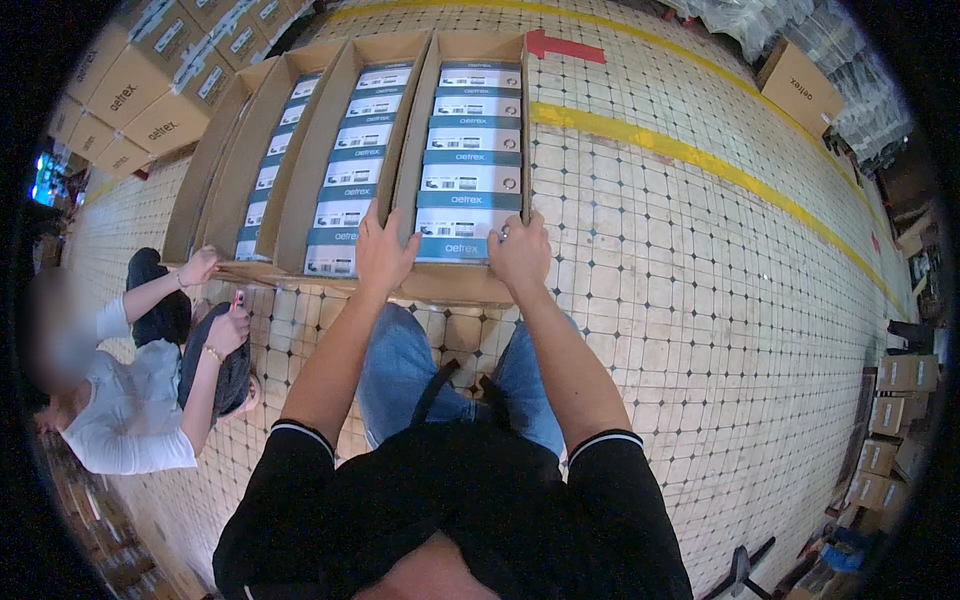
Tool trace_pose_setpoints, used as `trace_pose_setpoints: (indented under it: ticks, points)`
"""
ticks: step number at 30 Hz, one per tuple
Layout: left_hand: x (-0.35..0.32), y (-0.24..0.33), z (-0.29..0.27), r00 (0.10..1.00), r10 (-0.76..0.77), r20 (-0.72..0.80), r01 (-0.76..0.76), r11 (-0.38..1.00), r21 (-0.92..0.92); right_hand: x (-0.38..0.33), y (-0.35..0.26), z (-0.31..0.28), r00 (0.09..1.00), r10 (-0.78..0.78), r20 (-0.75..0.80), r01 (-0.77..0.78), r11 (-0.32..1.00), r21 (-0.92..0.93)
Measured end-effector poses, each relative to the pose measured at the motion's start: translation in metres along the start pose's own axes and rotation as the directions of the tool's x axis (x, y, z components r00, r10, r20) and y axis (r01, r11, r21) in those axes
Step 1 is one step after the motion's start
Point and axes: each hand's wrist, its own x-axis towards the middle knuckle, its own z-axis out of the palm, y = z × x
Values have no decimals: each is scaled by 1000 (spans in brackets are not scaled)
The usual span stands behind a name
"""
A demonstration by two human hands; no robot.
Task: The person opens a large cardboard box and arranges smaller product boxes inside it. They repeatedly open and close the flaps of the large box while organizing the contents.
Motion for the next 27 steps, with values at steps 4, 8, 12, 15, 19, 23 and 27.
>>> trace_pose_setpoints:
  ticks: [4,8,12,15,19,23,27]
  points:
    - [-1,3,-6,999,0,45,-3,998,68,-5,-3,-6,999,-2,39,2,1000,4]
    - [-28,2,-12,999,26,39,-34,979,203,-32,-2,-9,983,-152,-107,134,978,-159]
    - [-68,-3,-10,999,34,9,-35,981,188,-67,2,-6,997,-73,30,75,993,-95]
    - [-84,-6,-9,997,76,11,-76,977,201,-87,7,-4,996,-91,-2,91,996,-12]
    - [-96,-7,-11,994,95,59,-106,969,224,-107,13,1,995,-45,93,44,999,8]
    - [-103,-9,-13,991,125,47,-133,965,227,-115,15,8,995,-86,52,85,996,20]
    - [-103,-12,-10,991,134,15,-134,967,215,-114,15,10,994,-106,22,106,994,1]
